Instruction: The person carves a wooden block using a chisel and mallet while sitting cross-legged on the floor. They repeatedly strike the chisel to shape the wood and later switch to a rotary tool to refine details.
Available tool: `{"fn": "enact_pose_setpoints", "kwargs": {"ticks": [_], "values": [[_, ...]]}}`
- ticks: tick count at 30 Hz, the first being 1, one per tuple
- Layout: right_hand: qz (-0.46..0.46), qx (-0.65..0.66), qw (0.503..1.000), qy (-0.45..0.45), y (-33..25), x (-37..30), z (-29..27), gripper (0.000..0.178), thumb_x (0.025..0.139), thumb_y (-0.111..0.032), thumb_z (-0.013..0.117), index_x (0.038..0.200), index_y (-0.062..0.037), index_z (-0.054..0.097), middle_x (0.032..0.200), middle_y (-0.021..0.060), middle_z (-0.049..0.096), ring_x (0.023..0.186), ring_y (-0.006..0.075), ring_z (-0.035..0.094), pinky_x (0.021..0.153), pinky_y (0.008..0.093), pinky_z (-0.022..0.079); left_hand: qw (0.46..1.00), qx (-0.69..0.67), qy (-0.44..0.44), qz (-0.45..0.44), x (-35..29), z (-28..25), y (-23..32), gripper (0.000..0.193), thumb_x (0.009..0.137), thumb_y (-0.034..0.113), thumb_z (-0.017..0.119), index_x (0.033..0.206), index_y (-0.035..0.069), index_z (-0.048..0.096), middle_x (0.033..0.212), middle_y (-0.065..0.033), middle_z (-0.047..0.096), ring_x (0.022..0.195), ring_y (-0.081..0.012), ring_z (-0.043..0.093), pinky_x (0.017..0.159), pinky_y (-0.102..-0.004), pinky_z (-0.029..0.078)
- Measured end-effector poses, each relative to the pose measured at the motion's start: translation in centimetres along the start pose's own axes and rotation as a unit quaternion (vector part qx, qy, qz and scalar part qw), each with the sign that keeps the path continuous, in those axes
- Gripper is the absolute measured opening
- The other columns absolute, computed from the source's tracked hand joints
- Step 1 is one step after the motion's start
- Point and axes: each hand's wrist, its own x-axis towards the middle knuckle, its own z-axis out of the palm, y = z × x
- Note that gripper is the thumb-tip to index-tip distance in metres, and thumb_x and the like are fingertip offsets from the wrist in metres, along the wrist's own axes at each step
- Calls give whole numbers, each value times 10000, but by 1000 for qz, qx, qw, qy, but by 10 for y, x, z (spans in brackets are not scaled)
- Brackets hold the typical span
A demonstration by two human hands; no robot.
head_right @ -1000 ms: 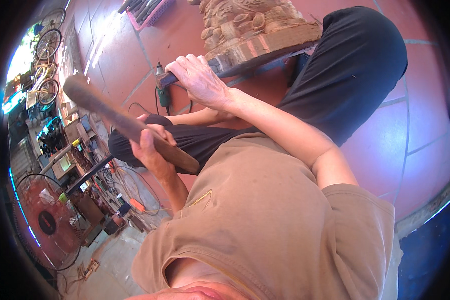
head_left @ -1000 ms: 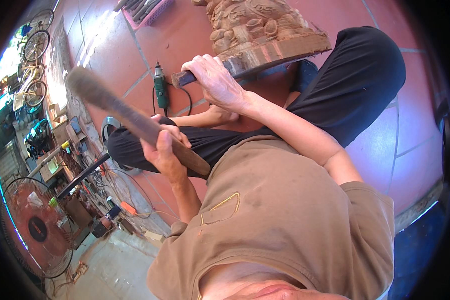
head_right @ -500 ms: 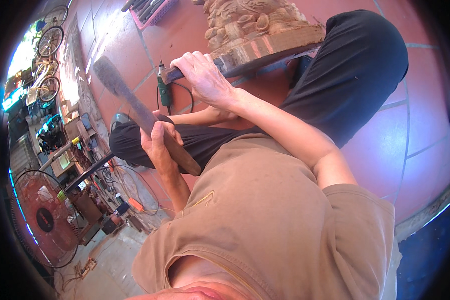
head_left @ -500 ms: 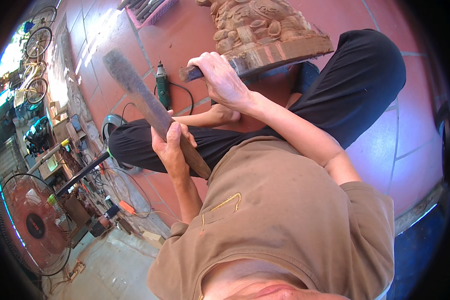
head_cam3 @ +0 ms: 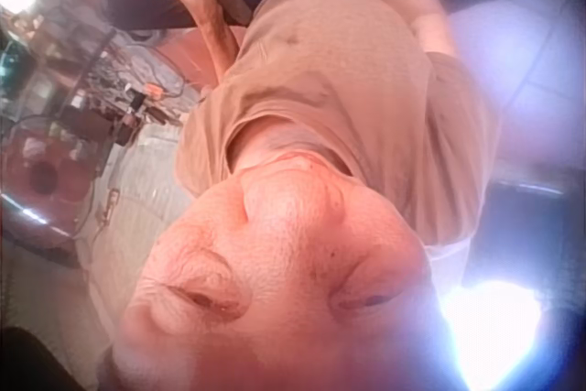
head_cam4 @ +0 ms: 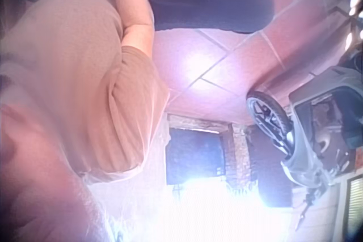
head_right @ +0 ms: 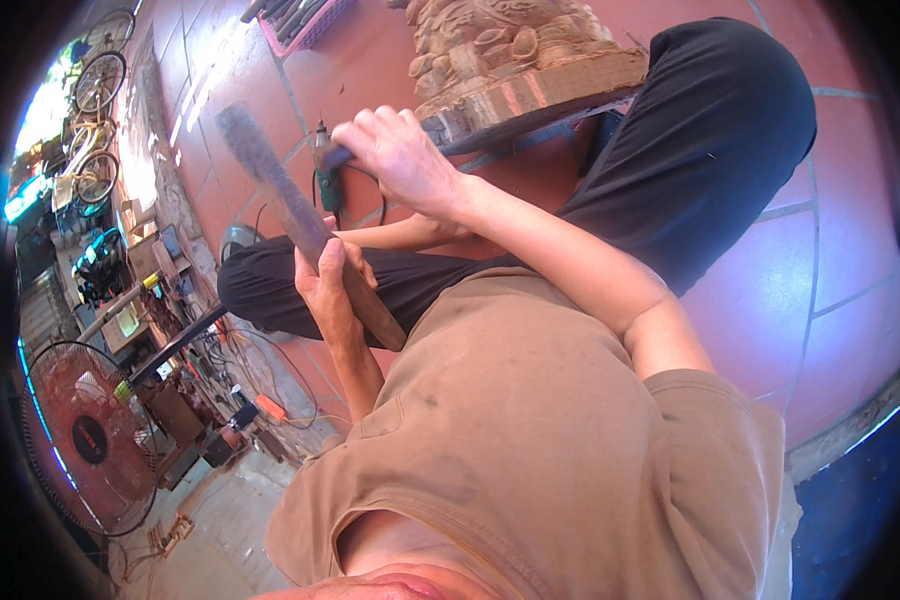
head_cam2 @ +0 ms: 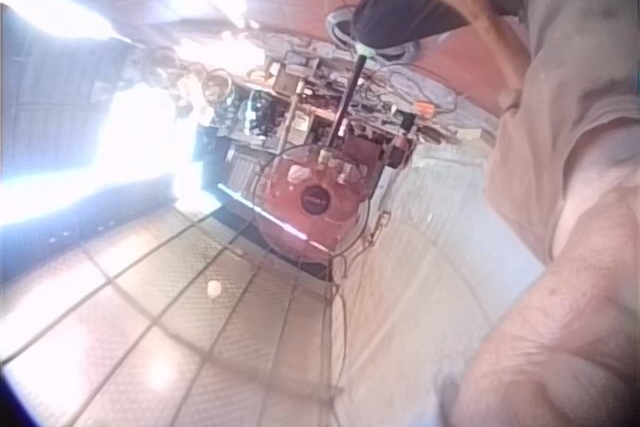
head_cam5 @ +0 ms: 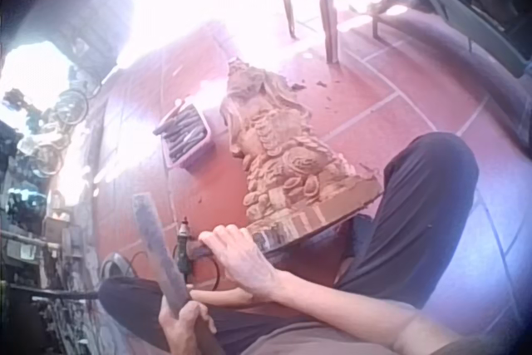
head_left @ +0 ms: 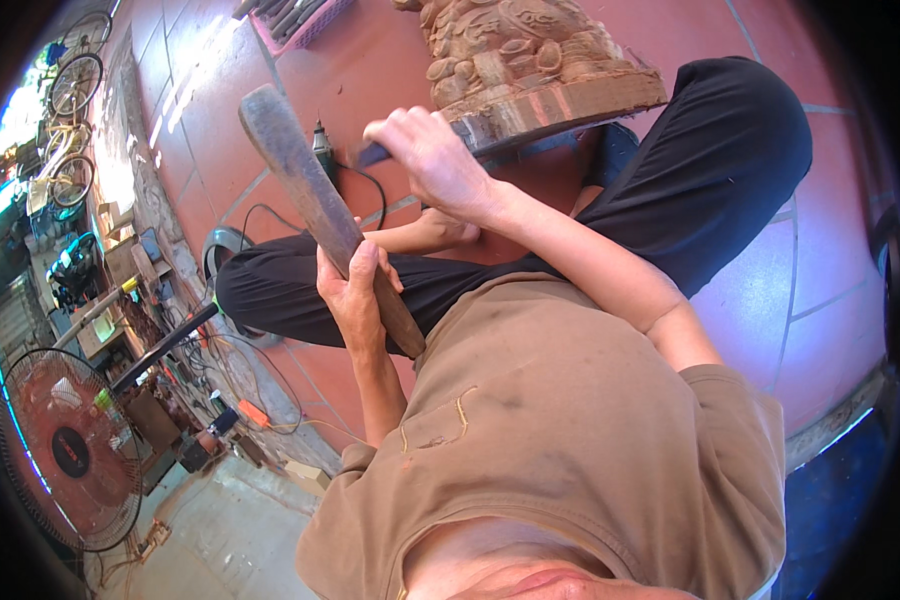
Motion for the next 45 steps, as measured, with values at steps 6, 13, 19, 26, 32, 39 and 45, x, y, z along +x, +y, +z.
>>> {"fn": "enact_pose_setpoints", "kwargs": {"ticks": [6, 13, 19, 26, 32, 39, 45], "values": [[-36, -50, 998, -15, 1, -9, 7, 393, 779, -30, 601, 1166, -90, 559, 1013, 80, 547, 951, 265, 545, 794, 381, 424, 1000, -2, 1, 10, -1, -2, 0, 419, 962, 199, 627, 1269, -51, 489, 725, -79, 555, 524, -137, 541, 463, -248, 473], [-25, 19, 999, -38, -16, -5, -5, 611, 771, -480, 748, 1176, -71, 545, 1010, 122, 527, 965, 302, 529, 805, 423, 401, 1000, 1, 19, 1, -5, -3, 0, 430, 956, 186, 634, 1281, -51, 483, 726, -86, 562, 518, -143, 543, 462, -249, 474], [-35, 6, 999, -24, -7, -7, -4, 616, 728, -429, 744, 1172, -55, 538, 1012, 120, 522, 956, 301, 525, 806, 414, 399, 1000, 5, 22, 0, -4, -3, -1, 432, 952, 183, 638, 1282, -49, 484, 720, -85, 560, 521, -141, 544, 460, -247, 472], [-2, 9, 1000, 2, -10, -7, -3, 505, 695, 69, 591, 1181, -62, 545, 1019, 100, 545, 955, 297, 541, 802, 393, 426, 1000, 12, 20, -2, -5, -2, 1, 432, 948, 185, 641, 1279, -48, 490, 723, -84, 563, 526, -139, 545, 462, -247, 473], [-4, 7, 1000, 4, -7, -8, 0, 512, 692, 86, 591, 1178, -67, 546, 1013, 98, 546, 945, 298, 540, 800, 395, 425, 998, -12, 33, 47, -10, 0, 3, 421, 949, 175, 634, 1277, -51, 497, 749, -85, 572, 537, -147, 553, 468, -253, 477], [6, 10, 1000, -8, -5, -8, -2, 509, 697, 88, 591, 1179, -66, 541, 1007, 100, 544, 937, 304, 538, 800, 397, 422, 997, 79, -26, 6, -8, 1, -5, 395, 941, 164, 644, 1257, -35, 516, 779, -66, 566, 544, -137, 543, 467, -251, 464], [4, 19, 1000, 15, -4, -8, -1, 470, 733, 78, 591, 1177, -67, 539, 998, 105, 543, 931, 310, 535, 805, 404, 422, 1000, 14, 18, 14, -10, 2, 0, 397, 948, 172, 626, 1262, -36, 502, 741, -72, 558, 544, -143, 544, 475, -259, 469]]}}
